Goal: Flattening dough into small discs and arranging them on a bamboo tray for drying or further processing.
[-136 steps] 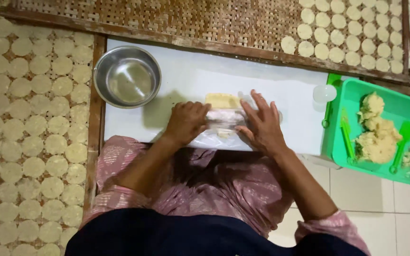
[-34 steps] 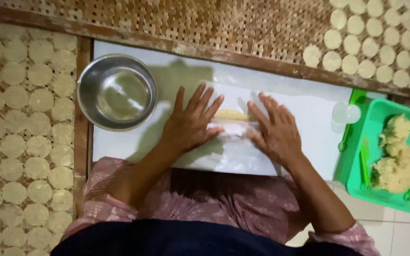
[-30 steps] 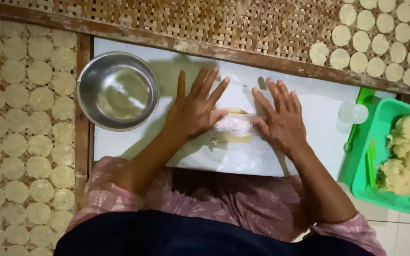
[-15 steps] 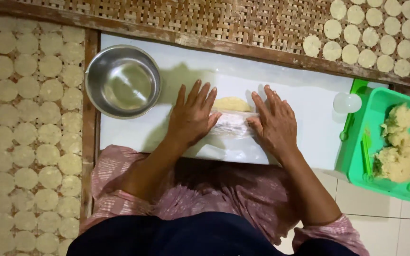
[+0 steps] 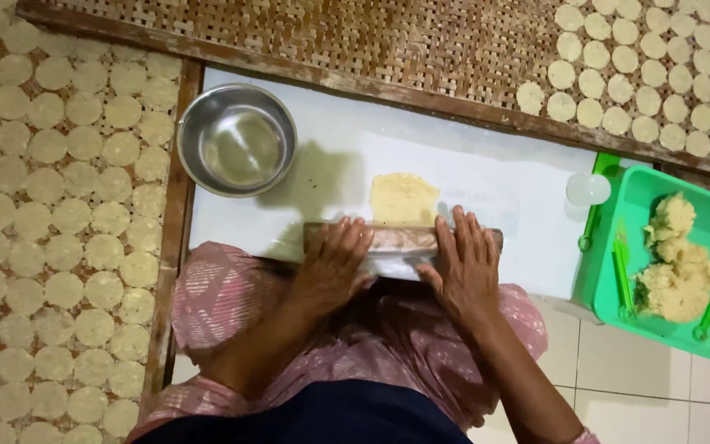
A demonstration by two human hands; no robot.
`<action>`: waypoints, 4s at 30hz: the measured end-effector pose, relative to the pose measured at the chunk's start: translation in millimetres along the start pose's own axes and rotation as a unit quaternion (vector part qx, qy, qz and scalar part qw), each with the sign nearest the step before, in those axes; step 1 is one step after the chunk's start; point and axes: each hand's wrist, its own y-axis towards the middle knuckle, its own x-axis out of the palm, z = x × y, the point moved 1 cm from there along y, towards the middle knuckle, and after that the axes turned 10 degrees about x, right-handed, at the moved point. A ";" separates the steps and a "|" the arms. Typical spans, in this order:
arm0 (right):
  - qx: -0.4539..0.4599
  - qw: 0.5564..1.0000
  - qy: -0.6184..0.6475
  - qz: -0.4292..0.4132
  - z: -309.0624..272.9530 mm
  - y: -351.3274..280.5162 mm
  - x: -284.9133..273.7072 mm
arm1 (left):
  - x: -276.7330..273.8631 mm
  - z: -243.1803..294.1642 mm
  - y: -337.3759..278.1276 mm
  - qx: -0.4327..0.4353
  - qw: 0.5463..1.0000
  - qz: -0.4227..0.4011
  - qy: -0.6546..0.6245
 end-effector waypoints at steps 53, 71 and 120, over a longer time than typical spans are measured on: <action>0.054 0.992 0.113 0.013 -60.2 83.2 20.4 | -60.8 -133.9 92.6 -0.128 0.962 0.156 -0.185; 0.117 0.965 0.227 -0.057 26.5 49.7 24.8 | -127.7 -118.8 68.3 -0.302 0.879 -0.097 -0.357; 0.113 0.968 0.068 -0.212 16.0 102.6 4.2 | -13.7 -55.4 124.6 -0.139 0.966 -0.181 -0.118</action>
